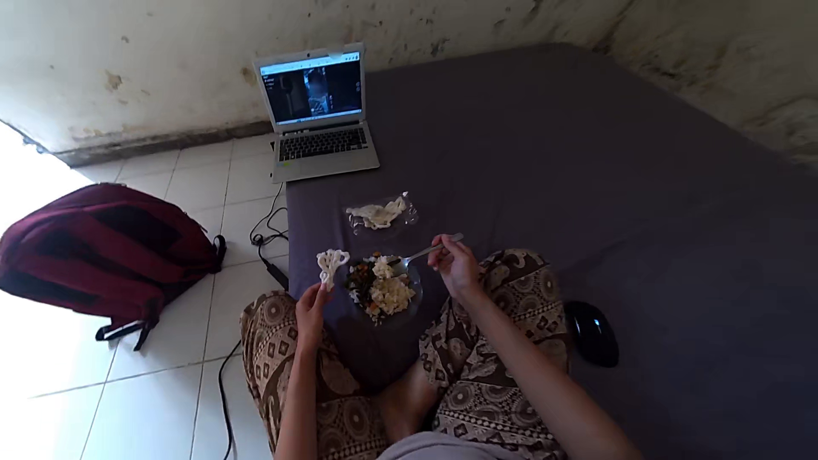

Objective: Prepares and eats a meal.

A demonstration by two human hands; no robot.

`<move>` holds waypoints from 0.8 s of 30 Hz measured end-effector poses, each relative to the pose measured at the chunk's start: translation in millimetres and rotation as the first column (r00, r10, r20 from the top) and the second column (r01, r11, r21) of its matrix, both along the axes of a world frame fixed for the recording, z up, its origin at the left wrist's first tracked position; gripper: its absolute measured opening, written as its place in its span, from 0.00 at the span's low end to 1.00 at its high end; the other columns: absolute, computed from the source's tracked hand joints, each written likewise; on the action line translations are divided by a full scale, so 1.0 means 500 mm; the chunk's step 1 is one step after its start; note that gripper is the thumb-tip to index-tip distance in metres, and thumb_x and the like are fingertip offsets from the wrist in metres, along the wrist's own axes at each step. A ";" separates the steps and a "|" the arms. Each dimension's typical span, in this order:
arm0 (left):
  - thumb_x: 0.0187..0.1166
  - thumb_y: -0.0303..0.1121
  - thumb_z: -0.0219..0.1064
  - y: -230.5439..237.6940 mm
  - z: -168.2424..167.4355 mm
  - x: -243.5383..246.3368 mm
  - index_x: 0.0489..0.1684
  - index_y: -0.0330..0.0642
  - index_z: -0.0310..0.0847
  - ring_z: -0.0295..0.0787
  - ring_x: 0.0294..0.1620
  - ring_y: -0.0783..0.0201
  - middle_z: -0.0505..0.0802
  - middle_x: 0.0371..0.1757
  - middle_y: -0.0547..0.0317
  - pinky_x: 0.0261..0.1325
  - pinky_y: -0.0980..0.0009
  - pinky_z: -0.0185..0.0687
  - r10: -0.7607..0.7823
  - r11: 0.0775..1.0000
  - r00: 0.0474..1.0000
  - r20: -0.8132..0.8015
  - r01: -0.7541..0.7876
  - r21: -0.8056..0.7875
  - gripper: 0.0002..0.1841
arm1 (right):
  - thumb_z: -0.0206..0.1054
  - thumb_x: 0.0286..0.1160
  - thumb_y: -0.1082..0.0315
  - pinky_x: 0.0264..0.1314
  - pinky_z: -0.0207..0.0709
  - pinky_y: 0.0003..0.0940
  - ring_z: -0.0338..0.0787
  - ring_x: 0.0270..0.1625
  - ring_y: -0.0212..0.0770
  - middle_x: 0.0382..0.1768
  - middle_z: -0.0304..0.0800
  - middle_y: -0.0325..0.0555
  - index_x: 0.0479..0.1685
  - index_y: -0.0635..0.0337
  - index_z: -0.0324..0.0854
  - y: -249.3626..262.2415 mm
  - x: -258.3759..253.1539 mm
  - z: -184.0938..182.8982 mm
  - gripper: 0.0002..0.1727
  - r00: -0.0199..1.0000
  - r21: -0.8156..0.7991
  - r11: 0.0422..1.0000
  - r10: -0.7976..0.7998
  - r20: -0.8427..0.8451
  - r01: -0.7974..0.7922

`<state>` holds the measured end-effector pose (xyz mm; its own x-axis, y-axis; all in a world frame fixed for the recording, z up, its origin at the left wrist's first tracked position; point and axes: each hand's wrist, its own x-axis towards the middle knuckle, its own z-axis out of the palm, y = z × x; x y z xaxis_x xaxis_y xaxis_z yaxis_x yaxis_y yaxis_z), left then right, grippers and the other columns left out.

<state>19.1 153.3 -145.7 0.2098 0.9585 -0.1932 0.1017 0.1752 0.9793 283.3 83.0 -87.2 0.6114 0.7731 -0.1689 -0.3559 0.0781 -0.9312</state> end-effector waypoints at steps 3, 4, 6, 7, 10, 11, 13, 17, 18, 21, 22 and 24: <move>0.90 0.26 0.53 -0.001 0.006 0.000 0.59 0.20 0.77 0.88 0.41 0.75 0.91 0.45 0.50 0.50 0.78 0.83 0.031 0.999 0.999 0.014 -0.030 -0.025 0.14 | 0.33 0.94 0.71 0.24 0.75 0.15 0.79 0.15 0.21 0.11 0.81 0.27 0.36 0.62 0.76 0.016 -0.017 -0.006 0.23 1.000 0.012 1.000 0.004 0.003 -0.004; 0.90 0.26 0.53 -0.003 0.007 0.001 0.59 0.20 0.77 0.88 0.40 0.75 0.91 0.45 0.50 0.50 0.78 0.83 0.034 0.999 0.999 0.014 -0.034 -0.032 0.14 | 0.34 0.94 0.71 0.24 0.74 0.15 0.79 0.15 0.21 0.11 0.80 0.27 0.36 0.62 0.76 0.020 -0.020 -0.009 0.23 1.000 0.005 1.000 0.010 0.005 -0.010; 0.90 0.26 0.53 -0.003 0.008 0.001 0.59 0.20 0.77 0.88 0.41 0.74 0.91 0.45 0.49 0.51 0.77 0.83 0.033 0.999 0.999 0.011 -0.033 -0.038 0.14 | 0.34 0.94 0.71 0.23 0.74 0.14 0.79 0.14 0.21 0.11 0.80 0.27 0.35 0.62 0.76 0.026 -0.026 -0.009 0.23 1.000 0.006 1.000 0.011 0.005 -0.011; 0.90 0.25 0.53 -0.003 0.008 0.001 0.59 0.20 0.77 0.88 0.41 0.74 0.91 0.45 0.49 0.51 0.77 0.83 0.032 0.999 0.999 0.011 -0.032 -0.040 0.14 | 0.34 0.94 0.71 0.22 0.73 0.14 0.79 0.14 0.20 0.11 0.80 0.27 0.35 0.62 0.76 0.028 -0.027 -0.003 0.23 1.000 0.011 1.000 0.015 0.016 -0.015; 0.90 0.26 0.53 -0.004 0.006 0.001 0.59 0.20 0.78 0.89 0.42 0.73 0.91 0.46 0.49 0.51 0.77 0.84 0.025 0.998 1.000 0.012 -0.024 -0.052 0.14 | 0.35 0.94 0.71 0.22 0.73 0.14 0.78 0.14 0.20 0.11 0.79 0.27 0.35 0.63 0.76 0.031 -0.027 0.020 0.23 0.999 0.012 1.000 0.018 0.026 -0.018; 0.90 0.26 0.53 -0.002 0.006 0.001 0.59 0.20 0.78 0.89 0.42 0.73 0.91 0.46 0.49 0.51 0.77 0.84 0.025 0.998 1.000 0.013 -0.025 -0.053 0.14 | 0.35 0.94 0.72 0.22 0.73 0.14 0.78 0.13 0.20 0.10 0.79 0.27 0.35 0.62 0.76 0.034 -0.027 0.032 0.23 1.000 0.016 1.000 0.014 0.027 -0.014; 0.90 0.26 0.53 -0.001 0.004 0.003 0.59 0.20 0.77 0.88 0.42 0.73 0.91 0.46 0.48 0.51 0.77 0.83 0.030 0.998 0.999 0.014 -0.029 -0.056 0.14 | 0.35 0.94 0.72 0.21 0.72 0.14 0.77 0.13 0.20 0.10 0.79 0.27 0.33 0.62 0.77 0.036 -0.025 0.059 0.24 1.000 0.033 0.999 0.005 0.025 -0.006; 0.90 0.25 0.54 0.001 0.002 0.004 0.58 0.21 0.78 0.88 0.40 0.74 0.91 0.44 0.50 0.50 0.78 0.83 0.031 0.998 0.999 0.012 -0.031 -0.049 0.14 | 0.32 0.93 0.72 0.17 0.70 0.13 0.76 0.10 0.19 0.08 0.79 0.27 0.28 0.56 0.76 0.022 -0.040 0.174 0.27 0.999 0.120 0.992 0.043 -0.024 -0.039; 0.89 0.25 0.54 0.001 0.002 0.005 0.57 0.21 0.79 0.88 0.40 0.75 0.91 0.43 0.51 0.50 0.78 0.83 0.033 0.999 0.999 0.014 -0.033 -0.044 0.13 | 0.31 0.92 0.71 0.16 0.69 0.13 0.76 0.10 0.19 0.08 0.79 0.26 0.25 0.53 0.77 0.012 -0.046 0.211 0.29 0.997 0.164 0.984 0.075 -0.029 -0.070; 0.88 0.25 0.55 -0.002 0.000 0.005 0.56 0.21 0.79 0.88 0.39 0.78 0.91 0.41 0.54 0.50 0.79 0.84 0.038 0.999 0.999 0.031 -0.037 -0.020 0.13 | 0.34 0.88 0.68 0.16 0.69 0.11 0.75 0.11 0.16 0.09 0.79 0.22 0.21 0.45 0.82 -0.030 -0.058 0.309 0.30 0.959 0.370 0.895 0.281 -0.034 -0.249; 0.88 0.26 0.55 -0.001 -0.006 0.005 0.55 0.21 0.79 0.89 0.39 0.77 0.92 0.40 0.54 0.49 0.79 0.85 0.040 0.999 0.998 0.038 -0.039 -0.015 0.13 | 0.40 0.87 0.66 0.16 0.69 0.10 0.76 0.12 0.14 0.10 0.79 0.21 0.22 0.44 0.85 -0.046 -0.063 0.337 0.28 0.930 0.456 0.832 0.367 -0.025 -0.316; 0.89 0.26 0.55 0.001 -0.008 0.004 0.56 0.20 0.78 0.89 0.40 0.76 0.92 0.42 0.52 0.50 0.78 0.85 0.035 0.999 0.999 0.034 -0.034 -0.013 0.14 | 0.51 0.88 0.61 0.18 0.72 0.09 0.79 0.16 0.13 0.14 0.80 0.19 0.30 0.45 0.88 -0.073 -0.075 0.386 0.20 0.845 0.598 0.673 0.534 0.014 -0.435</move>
